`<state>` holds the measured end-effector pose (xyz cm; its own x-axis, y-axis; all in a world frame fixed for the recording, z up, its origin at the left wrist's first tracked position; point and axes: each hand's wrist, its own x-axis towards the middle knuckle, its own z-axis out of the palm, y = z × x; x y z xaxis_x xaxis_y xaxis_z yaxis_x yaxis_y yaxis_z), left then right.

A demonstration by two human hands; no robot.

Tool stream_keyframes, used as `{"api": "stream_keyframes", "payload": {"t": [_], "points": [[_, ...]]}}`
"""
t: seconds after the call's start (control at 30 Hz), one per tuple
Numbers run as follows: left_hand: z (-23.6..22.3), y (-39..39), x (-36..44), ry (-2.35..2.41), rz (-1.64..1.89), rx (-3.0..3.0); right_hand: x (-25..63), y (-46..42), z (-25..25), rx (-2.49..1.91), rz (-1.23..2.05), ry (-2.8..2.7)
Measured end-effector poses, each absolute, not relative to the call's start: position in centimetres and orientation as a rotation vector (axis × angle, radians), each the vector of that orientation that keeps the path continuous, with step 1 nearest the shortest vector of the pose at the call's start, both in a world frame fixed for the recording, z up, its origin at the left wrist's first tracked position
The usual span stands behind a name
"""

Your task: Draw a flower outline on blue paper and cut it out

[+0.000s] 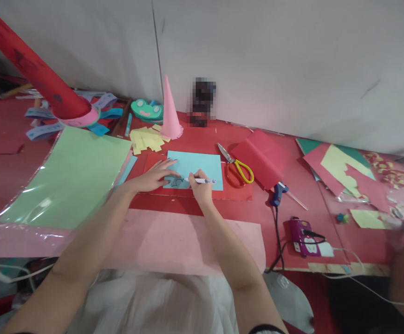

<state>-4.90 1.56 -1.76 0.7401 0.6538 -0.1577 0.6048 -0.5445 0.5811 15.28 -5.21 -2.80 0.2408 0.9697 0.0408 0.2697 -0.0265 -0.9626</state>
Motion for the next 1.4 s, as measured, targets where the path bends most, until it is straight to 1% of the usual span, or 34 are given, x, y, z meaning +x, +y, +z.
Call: {"api": "stream_keyframes", "payload": {"t": [0.43,1.4], "points": [[-2.24,1.66,-5.13,0.908,0.164,2.331,15.28,-5.39,-2.53,-1.535,0.860,-1.244],[-2.12,1.75,-5.08,0.917,0.132,2.304,15.31,-5.13,-2.55,-1.504,0.922,-1.179]]}}
